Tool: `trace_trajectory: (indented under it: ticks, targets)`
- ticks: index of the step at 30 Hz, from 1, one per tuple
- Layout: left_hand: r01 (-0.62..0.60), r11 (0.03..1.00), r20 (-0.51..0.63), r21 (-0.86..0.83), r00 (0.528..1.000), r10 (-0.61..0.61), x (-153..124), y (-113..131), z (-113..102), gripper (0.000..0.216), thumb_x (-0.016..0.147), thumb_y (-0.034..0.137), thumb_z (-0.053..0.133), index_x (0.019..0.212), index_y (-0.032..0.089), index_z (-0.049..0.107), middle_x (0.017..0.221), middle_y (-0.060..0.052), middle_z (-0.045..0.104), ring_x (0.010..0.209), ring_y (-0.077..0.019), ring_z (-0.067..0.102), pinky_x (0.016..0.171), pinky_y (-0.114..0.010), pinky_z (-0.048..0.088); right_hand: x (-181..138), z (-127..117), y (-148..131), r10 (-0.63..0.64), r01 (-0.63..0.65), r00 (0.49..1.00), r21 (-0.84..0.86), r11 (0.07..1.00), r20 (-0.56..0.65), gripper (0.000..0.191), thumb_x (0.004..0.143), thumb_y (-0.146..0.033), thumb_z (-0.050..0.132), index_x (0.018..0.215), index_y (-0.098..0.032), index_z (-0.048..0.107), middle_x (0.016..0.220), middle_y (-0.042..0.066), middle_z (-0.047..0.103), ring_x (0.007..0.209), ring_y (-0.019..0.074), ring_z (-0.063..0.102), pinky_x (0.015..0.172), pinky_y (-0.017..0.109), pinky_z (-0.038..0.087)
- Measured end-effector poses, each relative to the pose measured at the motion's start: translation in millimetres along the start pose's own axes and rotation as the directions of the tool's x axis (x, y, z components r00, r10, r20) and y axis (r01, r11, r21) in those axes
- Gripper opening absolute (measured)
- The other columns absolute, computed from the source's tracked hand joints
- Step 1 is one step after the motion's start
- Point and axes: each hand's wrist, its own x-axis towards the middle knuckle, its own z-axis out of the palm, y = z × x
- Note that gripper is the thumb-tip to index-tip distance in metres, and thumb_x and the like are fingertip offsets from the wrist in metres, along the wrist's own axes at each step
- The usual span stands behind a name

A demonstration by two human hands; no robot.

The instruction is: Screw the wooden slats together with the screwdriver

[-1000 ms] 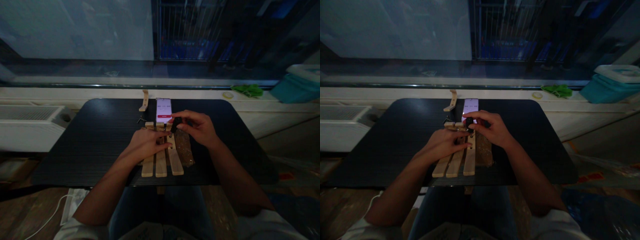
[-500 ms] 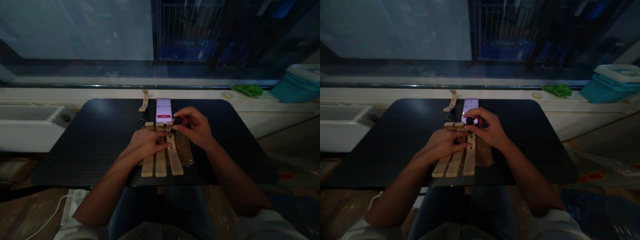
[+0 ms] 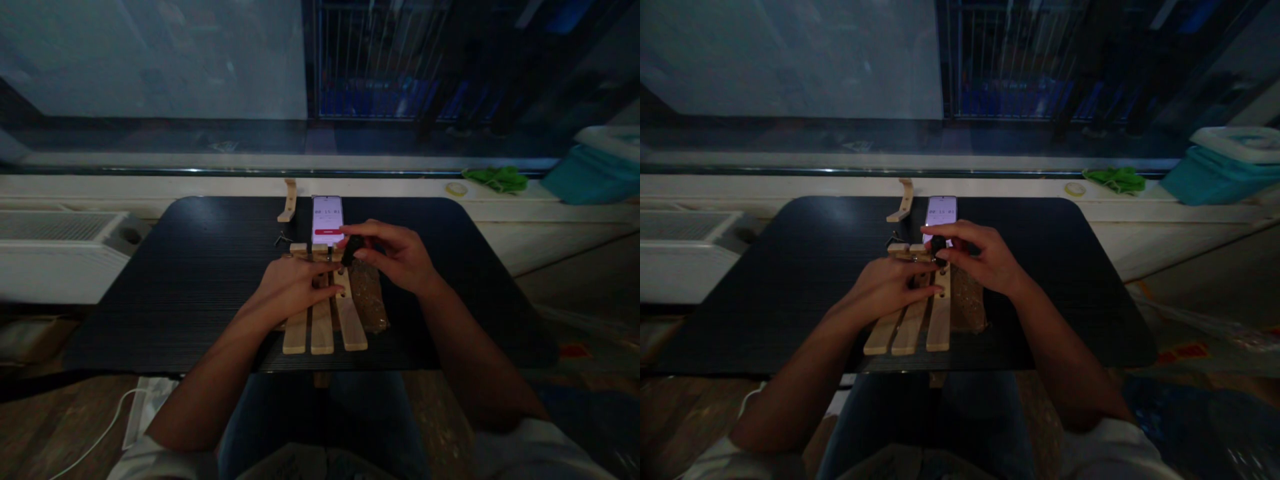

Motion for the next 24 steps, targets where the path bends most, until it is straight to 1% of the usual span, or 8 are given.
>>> trace_trajectory:
  ticks: [5, 9, 15, 17, 19, 22, 24]
  targets:
    - [-0.016, 1.0, 0.01, 0.006, 1.0, 0.016, 0.7, 0.1, 0.5, 0.049, 0.087, 0.061, 0.051, 0.124, 0.031, 0.064, 0.121, -0.006, 0.068, 0.104, -0.0291, 0.066, 0.081, -0.039, 0.054, 0.8, 4.9, 1.4, 0.037, -0.036, 0.994, 0.014, 0.999, -0.1, 0.02, 0.081, -0.028, 0.069, 0.101, -0.022, 0.069, 0.08, -0.002, 0.065, 0.059, 0.0079, 0.045, 0.057, 0.024, 0.038]
    - [-0.018, 1.0, -0.022, 0.001, 1.0, 0.018, 0.5, -0.6, 2.0, 0.048, 0.086, 0.062, 0.052, 0.123, 0.033, 0.064, 0.119, -0.003, 0.069, 0.103, -0.0278, 0.067, 0.082, -0.038, 0.054, 1.8, 9.7, 2.5, 0.032, -0.023, 0.986, 0.053, 0.998, -0.166, 0.02, 0.077, -0.03, 0.074, 0.094, -0.021, 0.068, 0.076, -0.003, 0.06, 0.056, 0.0072, 0.041, 0.053, 0.023, 0.035]
    - [-0.022, 1.0, -0.028, 0.007, 0.999, 0.023, 0.6, -2.5, 3.8, 0.048, 0.086, 0.062, 0.051, 0.121, 0.033, 0.065, 0.119, -0.004, 0.069, 0.102, -0.0293, 0.067, 0.08, -0.039, 0.055, 2.1, 15.3, 3.6, 0.027, -0.022, 0.982, 0.03, 0.999, -0.186, 0.02, 0.075, -0.033, 0.074, 0.091, -0.023, 0.066, 0.071, -0.005, 0.054, 0.058, 0.0086, 0.041, 0.051, 0.023, 0.035]
    - [-0.019, 1.0, -0.021, 0.012, 1.0, 0.019, 0.7, -2.3, 3.3, 0.048, 0.087, 0.062, 0.05, 0.122, 0.033, 0.065, 0.118, -0.004, 0.07, 0.101, -0.0294, 0.067, 0.08, -0.039, 0.055, 2.2, 16.3, 3.5, 0.008, -0.005, 0.982, 0.017, 1.0, -0.188, 0.02, 0.076, -0.032, 0.073, 0.093, -0.024, 0.065, 0.073, -0.004, 0.056, 0.058, 0.0088, 0.042, 0.052, 0.023, 0.037]
    - [-0.014, 1.0, -0.008, 0.021, 1.0, 0.015, 0.5, -1.5, 2.1, 0.048, 0.087, 0.062, 0.049, 0.122, 0.033, 0.065, 0.116, -0.004, 0.07, 0.099, -0.0291, 0.068, 0.078, -0.039, 0.055, 2.7, 16.3, 3.0, -0.04, 0.041, 0.984, 0.003, 0.999, -0.174, 0.02, 0.078, -0.029, 0.072, 0.096, -0.025, 0.065, 0.079, -0.003, 0.06, 0.06, 0.0088, 0.044, 0.053, 0.023, 0.038]
    - [-0.008, 0.999, 0.004, 0.034, 1.0, 0.008, 0.3, -0.1, 0.2, 0.047, 0.087, 0.062, 0.049, 0.122, 0.034, 0.064, 0.115, -0.004, 0.071, 0.098, -0.0286, 0.068, 0.078, -0.039, 0.054, 3.9, 14.5, 1.8, -0.113, 0.111, 0.987, -0.024, 0.994, -0.117, 0.016, 0.081, -0.025, 0.069, 0.096, -0.026, 0.067, 0.083, -0.002, 0.064, 0.063, 0.0093, 0.05, 0.055, 0.023, 0.04]
    - [-0.004, 0.999, 0.013, 0.033, 1.0, 0.004, 0.3, 0.4, -0.7, 0.046, 0.088, 0.062, 0.049, 0.122, 0.035, 0.064, 0.114, -0.004, 0.071, 0.098, -0.0286, 0.068, 0.078, -0.039, 0.054, 4.1, 12.4, 1.3, -0.127, 0.124, 0.989, -0.04, 0.991, -0.081, 0.015, 0.082, -0.027, 0.068, 0.097, -0.026, 0.068, 0.084, -0.002, 0.066, 0.067, 0.0102, 0.053, 0.056, 0.024, 0.042]
